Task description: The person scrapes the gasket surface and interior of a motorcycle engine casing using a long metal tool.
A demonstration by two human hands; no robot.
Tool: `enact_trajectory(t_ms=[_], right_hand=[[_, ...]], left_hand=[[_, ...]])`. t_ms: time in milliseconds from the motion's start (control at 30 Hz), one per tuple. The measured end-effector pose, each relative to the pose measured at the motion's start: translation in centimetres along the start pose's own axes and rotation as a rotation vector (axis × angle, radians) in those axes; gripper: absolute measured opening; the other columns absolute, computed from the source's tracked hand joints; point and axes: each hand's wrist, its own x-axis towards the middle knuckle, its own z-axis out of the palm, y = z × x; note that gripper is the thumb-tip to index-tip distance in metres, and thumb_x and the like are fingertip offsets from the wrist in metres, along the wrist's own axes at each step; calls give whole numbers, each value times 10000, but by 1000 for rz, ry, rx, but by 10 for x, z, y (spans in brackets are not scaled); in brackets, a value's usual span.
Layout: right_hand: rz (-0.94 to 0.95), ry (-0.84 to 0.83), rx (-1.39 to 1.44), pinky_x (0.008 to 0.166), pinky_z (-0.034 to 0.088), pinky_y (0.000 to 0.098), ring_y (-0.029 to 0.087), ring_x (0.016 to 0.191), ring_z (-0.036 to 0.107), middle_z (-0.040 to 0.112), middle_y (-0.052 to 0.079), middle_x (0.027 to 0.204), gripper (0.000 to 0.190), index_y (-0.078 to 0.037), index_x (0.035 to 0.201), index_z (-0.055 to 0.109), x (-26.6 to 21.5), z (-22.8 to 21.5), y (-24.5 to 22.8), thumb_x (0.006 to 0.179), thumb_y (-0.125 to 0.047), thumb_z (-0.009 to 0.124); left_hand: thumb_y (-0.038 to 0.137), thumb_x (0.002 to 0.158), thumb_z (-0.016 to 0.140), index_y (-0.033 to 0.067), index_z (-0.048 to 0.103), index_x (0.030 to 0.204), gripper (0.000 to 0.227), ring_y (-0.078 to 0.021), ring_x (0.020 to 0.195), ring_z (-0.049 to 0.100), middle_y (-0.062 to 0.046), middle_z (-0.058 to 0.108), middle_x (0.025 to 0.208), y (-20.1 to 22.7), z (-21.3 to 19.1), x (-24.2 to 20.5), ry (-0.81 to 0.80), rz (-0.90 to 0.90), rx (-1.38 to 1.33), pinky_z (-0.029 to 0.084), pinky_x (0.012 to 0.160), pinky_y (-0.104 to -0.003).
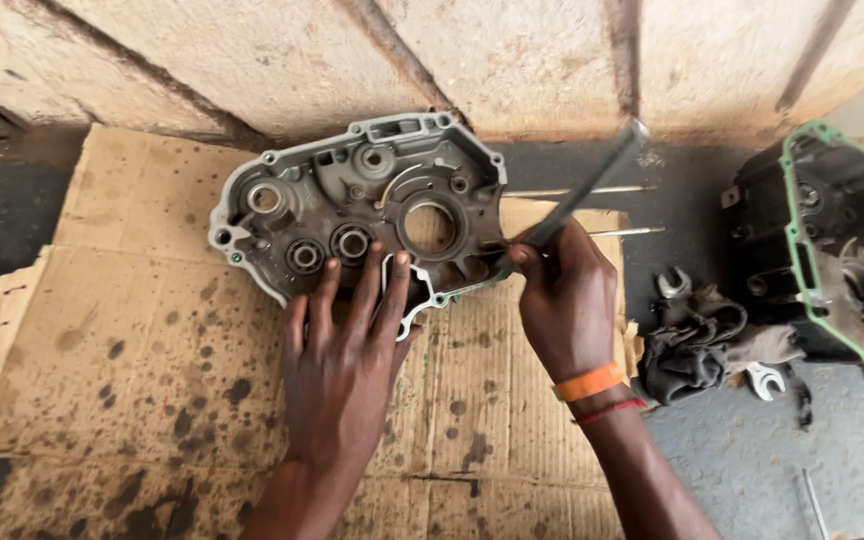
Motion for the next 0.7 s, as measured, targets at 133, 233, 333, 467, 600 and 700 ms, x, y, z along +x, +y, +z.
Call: enact_trajectory(t_ms=[133,233,333,467,600,700], right_hand=[[51,-1,59,646,542,326,125,729,710,744,52,828,74,-52,956,665,4,2,2,1000,-89,712],[76,-10,47,626,534,326,125,706,710,750,54,807,69,-54,946,677,-1,1,-3,968,-99,724],[120,-7,44,611,516,323,138,687,694,739,71,796,106,-36,953,666,8,2,-1,990,-111,731],[5,-8,65,688,569,287,112,813,754,768,61,868,83,-36,954,676,-4,-1,-2,1000,-89,720],[14,18,54,653,551,312,148,757,732,753,79,865,101,-16,949,669,2,2,2,997,-90,719],[51,30,57,678,562,318,161,783,746,755,89,868,107,-8,959,666,-2,0,2,986,-94,724]], left_hand=[[501,871,715,190,455,1533,777,-404,1344,519,-69,522,1543,-1,2,-2,23,3,-4,405,1071,-584],[505,861,710,188,455,1534,786,-410,1345,518,-65,523,1542,-2,1,1,23,5,-8,408,1078,-577],[505,854,709,195,456,1532,787,-403,1352,513,-61,524,1525,0,1,-2,9,-2,2,406,1085,-580],[505,863,709,187,453,1533,785,-413,1353,495,-74,518,1543,-1,0,-1,3,7,-7,404,1065,-579],[500,849,713,195,455,1525,786,-401,1343,505,-63,520,1537,0,0,0,-2,0,-2,402,1082,-578],[499,873,716,186,454,1540,781,-408,1349,509,-66,515,1552,-1,-1,-3,-1,4,1,410,1079,-566]])
